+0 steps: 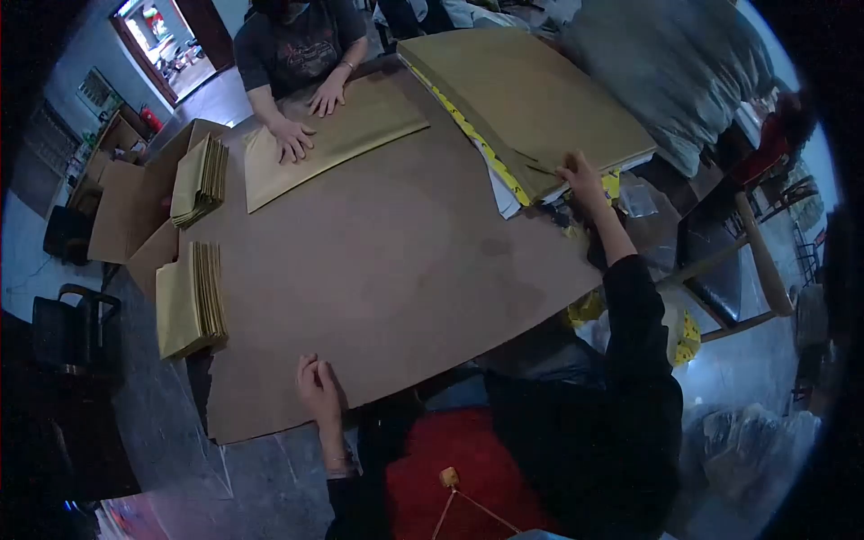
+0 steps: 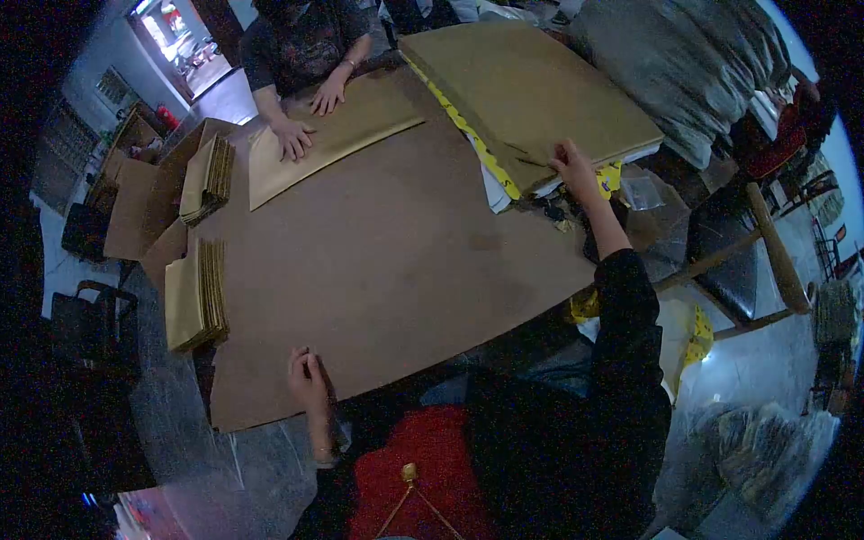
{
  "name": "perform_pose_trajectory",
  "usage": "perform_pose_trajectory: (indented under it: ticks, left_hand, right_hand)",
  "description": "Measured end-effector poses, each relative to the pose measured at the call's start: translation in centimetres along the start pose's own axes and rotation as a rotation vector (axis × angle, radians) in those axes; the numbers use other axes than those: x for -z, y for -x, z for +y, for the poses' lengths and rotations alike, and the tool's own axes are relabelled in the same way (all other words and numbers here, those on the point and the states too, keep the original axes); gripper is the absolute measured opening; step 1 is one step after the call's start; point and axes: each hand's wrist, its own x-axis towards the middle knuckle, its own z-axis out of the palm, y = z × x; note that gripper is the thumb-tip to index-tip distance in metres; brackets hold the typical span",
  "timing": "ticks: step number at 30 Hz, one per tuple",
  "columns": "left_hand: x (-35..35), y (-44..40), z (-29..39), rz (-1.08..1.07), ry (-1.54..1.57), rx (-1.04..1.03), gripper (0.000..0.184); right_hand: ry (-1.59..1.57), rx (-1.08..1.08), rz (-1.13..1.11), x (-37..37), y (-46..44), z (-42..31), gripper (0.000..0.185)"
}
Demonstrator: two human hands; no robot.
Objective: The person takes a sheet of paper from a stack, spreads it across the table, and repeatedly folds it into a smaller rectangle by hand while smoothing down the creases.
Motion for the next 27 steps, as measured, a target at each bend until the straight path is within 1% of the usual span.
perform_pose_trajectory:
  ticks: [2,4,5,8,9,11,13,15,17,19,22,25,27]
  left_hand:
    - [-0.2,0.1,0.0,0.023,0.034,0.008,0.017]
    - [-0.1,0.0,-0.5,-0.009,-0.062,-0.02,0.017]
    - [-0.3,0.1,-0.7,-0.014,0.036,0.03,0.016]
    - [-0.4,0.2,-0.8,-0.017,-0.009,0.067,0.016]
    - [-0.2,0.0,-0.1,0.017,-0.075,-0.008,0.016]
    - [-0.3,0.0,-0.1,0.019,-0.098,-0.013,0.016]
    - [-0.2,0.0,-0.2,0.023,-0.124,-0.015,0.016]
    - [-0.3,0.0,-0.1,0.013,-0.079,0.037,0.016]
    - [-0.4,0.1,-0.7,0.011,-0.078,0.028,0.016]
    - [-0.3,0.0,-0.5,0.007,-0.076,0.018,0.016]
    - [-0.3,0.0,0.0,0.017,-0.121,0.006,0.016]
    - [-0.6,0.0,-0.6,0.04,-0.104,-0.033,0.016]
    - [-0.6,0.0,-0.7,0.039,-0.056,-0.02,0.017]
  right_hand:
    - [-0.021,0.018,-0.024,-0.1,-0.2,0.8,0.028]
    - [-0.055,0.083,-0.05,0.1,-0.2,0.8,0.024]
    - [-0.055,0.082,-0.049,0.1,-0.2,0.8,0.024]
    - [-0.12,0.038,0.0,0.1,-0.2,1.1,0.021]
    - [-0.119,0.028,-0.019,0.0,-0.1,1.3,0.021]
    - [-0.119,0.017,-0.039,-0.2,0.0,1.6,0.022]
    - [-0.151,0.072,-0.113,-0.1,0.2,0.9,0.027]
    - [-0.16,0.105,-0.106,0.4,0.6,-0.3,0.029]
    - [-0.165,0.137,-0.098,0.3,0.5,-0.1,0.032]
    - [-0.24,-0.021,-0.145,-0.2,0.1,1.1,0.034]
    - [-0.253,-0.028,-0.148,-0.3,0.1,1.6,0.036]
    - [-0.186,-0.028,-0.115,-0.5,0.0,2.0,0.038]
    - [-0.234,-0.038,-0.102,-0.8,-0.1,2.2,0.038]
